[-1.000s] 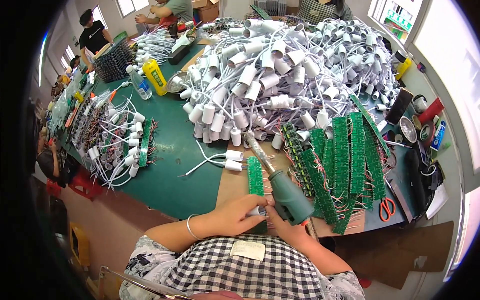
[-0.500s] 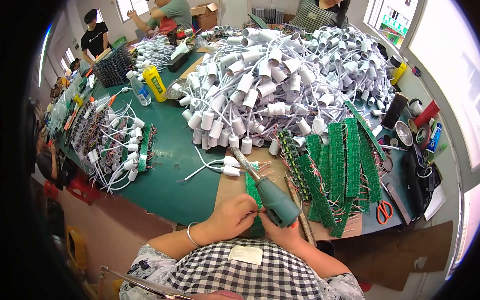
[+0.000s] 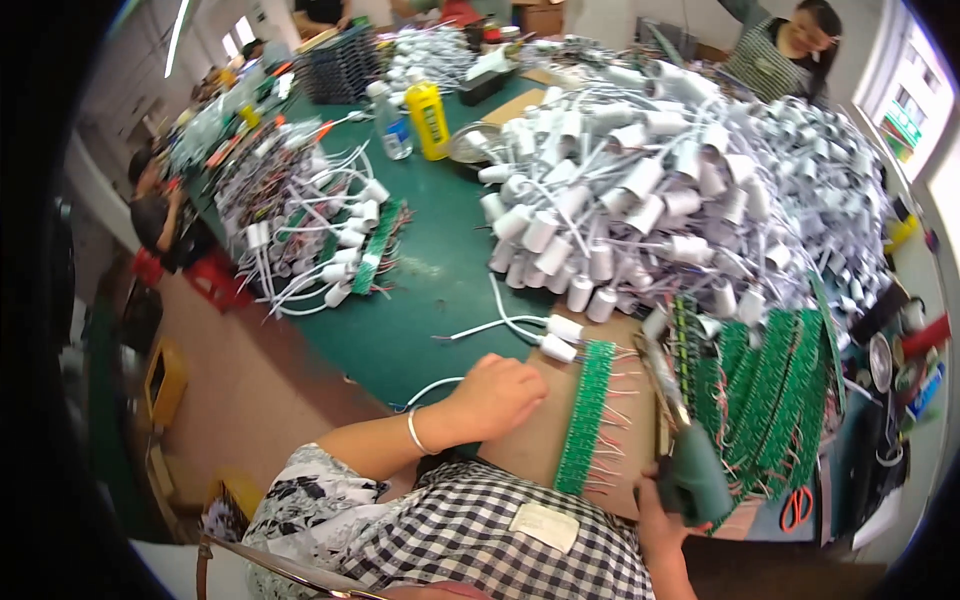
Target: The person solders components onto green circuit boards for light bulbs using a soldering iron.
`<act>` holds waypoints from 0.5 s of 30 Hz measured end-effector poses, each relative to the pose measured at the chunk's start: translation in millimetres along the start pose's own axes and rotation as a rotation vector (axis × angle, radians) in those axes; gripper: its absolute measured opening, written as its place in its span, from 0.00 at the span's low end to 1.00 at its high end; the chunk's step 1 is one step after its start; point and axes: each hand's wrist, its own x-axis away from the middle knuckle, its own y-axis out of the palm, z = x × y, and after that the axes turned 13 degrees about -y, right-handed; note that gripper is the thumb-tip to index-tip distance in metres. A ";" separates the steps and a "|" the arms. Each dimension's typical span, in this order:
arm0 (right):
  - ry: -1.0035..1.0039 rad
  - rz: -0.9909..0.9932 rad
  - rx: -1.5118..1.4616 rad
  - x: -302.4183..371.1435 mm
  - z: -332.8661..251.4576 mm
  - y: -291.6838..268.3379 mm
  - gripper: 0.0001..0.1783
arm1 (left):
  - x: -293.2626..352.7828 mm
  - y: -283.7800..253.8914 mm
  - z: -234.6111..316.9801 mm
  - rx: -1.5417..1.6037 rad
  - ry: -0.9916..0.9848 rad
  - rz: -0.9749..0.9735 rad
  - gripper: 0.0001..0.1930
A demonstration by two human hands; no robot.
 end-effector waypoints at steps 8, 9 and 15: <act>-0.065 0.102 -0.226 10.3 9.1 -20.1 0.16 | -22.6 5.8 -12.7 0.042 0.001 0.052 0.06; -0.073 0.045 -0.192 11.7 7.4 -22.0 0.17 | -26.1 6.5 -12.5 0.027 -0.024 0.070 0.06; -0.143 -0.175 -0.123 10.0 8.4 -37.3 0.24 | -43.0 14.2 -2.6 0.068 -0.010 0.106 0.05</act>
